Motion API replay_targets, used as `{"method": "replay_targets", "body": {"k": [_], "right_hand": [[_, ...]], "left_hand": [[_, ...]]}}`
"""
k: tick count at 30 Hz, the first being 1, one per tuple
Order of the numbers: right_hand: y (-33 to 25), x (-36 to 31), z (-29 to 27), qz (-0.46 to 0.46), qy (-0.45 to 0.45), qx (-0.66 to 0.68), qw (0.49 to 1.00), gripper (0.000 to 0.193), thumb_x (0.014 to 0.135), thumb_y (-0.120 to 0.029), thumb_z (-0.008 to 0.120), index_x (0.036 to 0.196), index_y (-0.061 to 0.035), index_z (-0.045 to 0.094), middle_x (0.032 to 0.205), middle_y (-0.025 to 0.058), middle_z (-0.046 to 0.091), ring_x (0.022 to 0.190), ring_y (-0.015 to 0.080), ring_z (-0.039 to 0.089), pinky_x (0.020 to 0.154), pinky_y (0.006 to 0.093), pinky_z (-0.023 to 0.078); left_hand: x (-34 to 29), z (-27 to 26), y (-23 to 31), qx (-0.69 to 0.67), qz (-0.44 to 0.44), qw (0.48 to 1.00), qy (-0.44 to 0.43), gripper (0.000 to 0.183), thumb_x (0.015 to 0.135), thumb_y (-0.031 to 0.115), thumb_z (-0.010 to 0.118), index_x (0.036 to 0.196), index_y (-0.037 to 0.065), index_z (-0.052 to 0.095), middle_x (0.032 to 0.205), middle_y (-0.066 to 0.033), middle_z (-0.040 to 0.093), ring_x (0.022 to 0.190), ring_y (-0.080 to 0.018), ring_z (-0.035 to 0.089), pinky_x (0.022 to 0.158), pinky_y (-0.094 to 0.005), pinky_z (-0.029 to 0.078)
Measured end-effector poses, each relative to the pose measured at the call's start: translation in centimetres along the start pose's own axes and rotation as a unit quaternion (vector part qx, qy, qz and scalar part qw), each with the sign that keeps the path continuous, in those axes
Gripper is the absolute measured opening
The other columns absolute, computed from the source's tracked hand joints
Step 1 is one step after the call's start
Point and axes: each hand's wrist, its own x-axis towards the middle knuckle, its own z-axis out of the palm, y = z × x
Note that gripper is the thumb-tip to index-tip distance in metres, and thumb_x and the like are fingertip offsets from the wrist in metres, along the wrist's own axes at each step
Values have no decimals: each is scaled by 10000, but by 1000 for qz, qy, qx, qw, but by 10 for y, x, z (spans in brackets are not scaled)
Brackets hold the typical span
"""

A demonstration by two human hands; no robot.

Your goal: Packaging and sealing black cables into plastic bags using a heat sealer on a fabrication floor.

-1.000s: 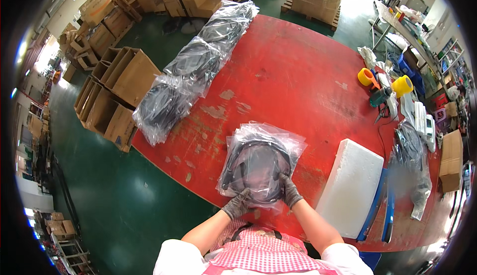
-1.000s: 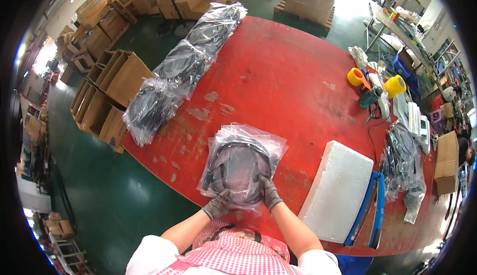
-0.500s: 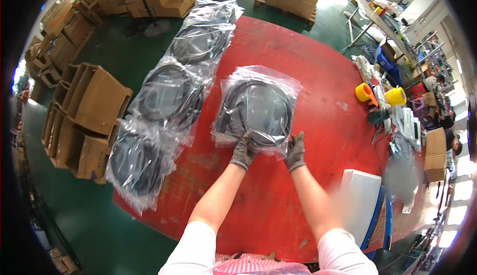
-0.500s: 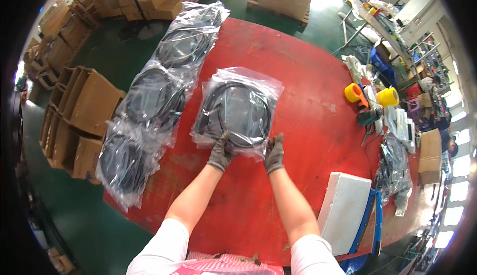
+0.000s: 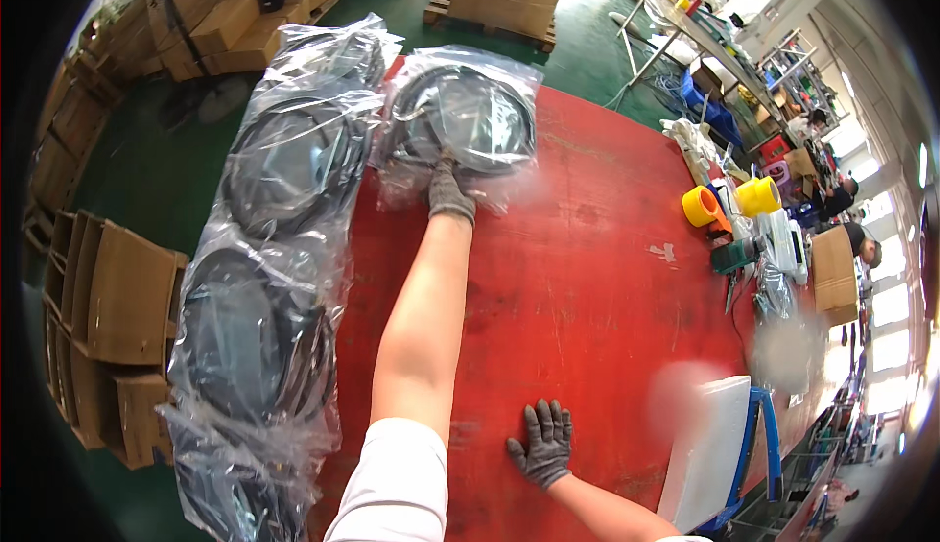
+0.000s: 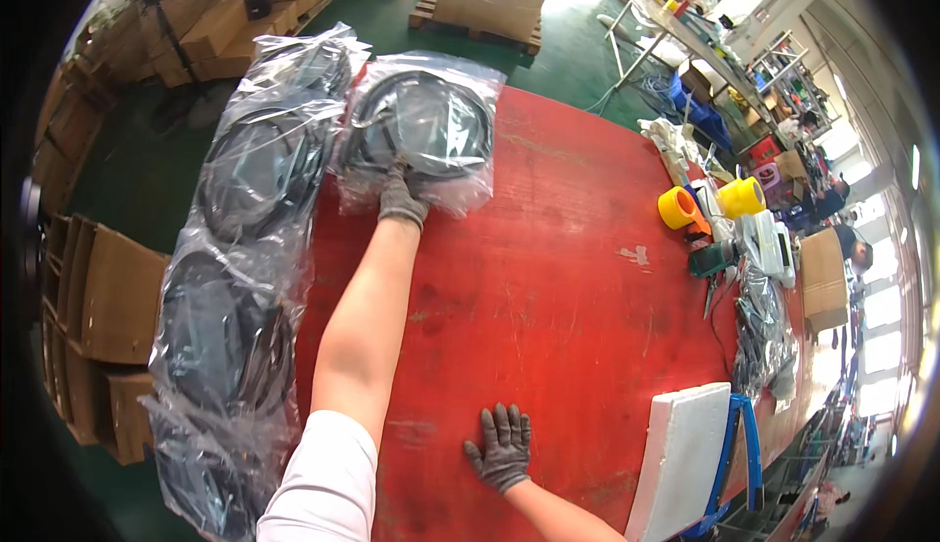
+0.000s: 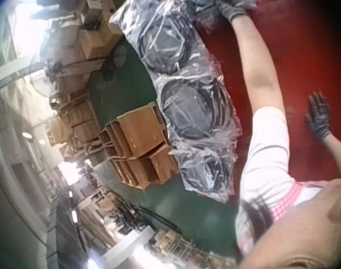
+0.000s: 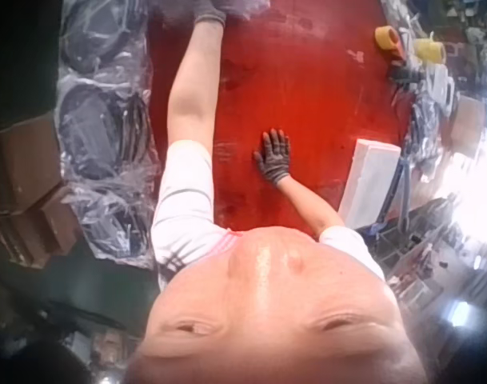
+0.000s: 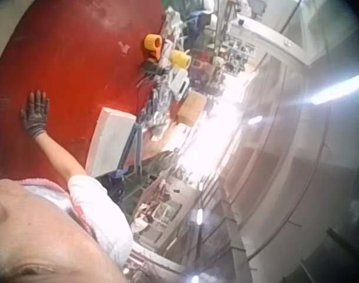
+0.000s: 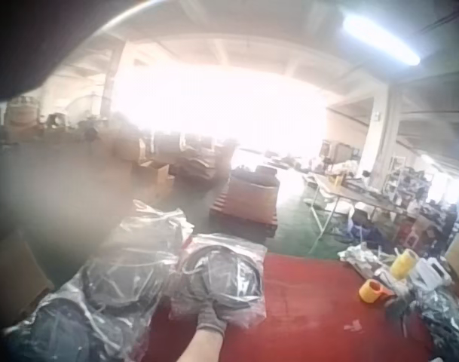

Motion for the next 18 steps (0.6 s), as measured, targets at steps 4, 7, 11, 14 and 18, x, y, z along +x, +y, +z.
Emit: {"method": "replay_targets", "body": {"k": [4, 7, 11, 14, 18], "right_hand": [[2, 1, 0, 0, 5, 13, 1000, 645, 787, -420, 500, 1306, -74, 334, 1397, 145, 226, 1305, 332, 157, 1050, 478, 97], [5, -1, 3, 2, 6, 22, 1000, 638, 792, -427, 491, 1303, -77, 340, 1398, 145, 223, 1306, 334, 154, 1051, 479, 93], [5, -2, 4, -4, 5, 26, 1000, 643, 791, -442, 491, 1313, -103, 332, 1408, 125, 205, 1317, 316, 126, 1056, 480, 80], [6, -5, 3, 4, 15, 28, 999, 640, 790, -448, 485, 1309, -104, 338, 1403, 129, 215, 1317, 315, 125, 1056, 482, 79], [5, -6, 3, 0, 33, 27, 999, 651, 795, -469, 458, 1322, -113, 316, 1399, 127, 229, 1316, 304, 133, 1061, 476, 65]], "left_hand": [[43, 34, 2, -10, 17, 998, 67, 455, 686, 351, 685, 1077, 167, 544, 1088, -35, 552, 986, -237, 494, 789, -535, 380], [47, 43, 3, -2, 15, 998, 61, 509, 681, 387, 688, 1112, 177, 517, 1120, -46, 529, 990, -256, 481, 759, -518, 402], [15, 15, 6, 14, -9, 997, -77, 845, 597, 508, 731, 1265, 151, 357, 1214, -40, 419, 1038, -223, 402, 764, -482, 396], [-83, -15, -39, 124, 76, 989, -7, 578, 733, 448, 641, 1147, 100, 438, 1008, -27, 495, 780, -134, 474, 598, -316, 422], [-262, -165, -109, 275, 64, 945, -165, 57, 831, 155, 561, 815, 105, 537, 688, 16, 529, 607, -85, 488, 553, -243, 412]]}}
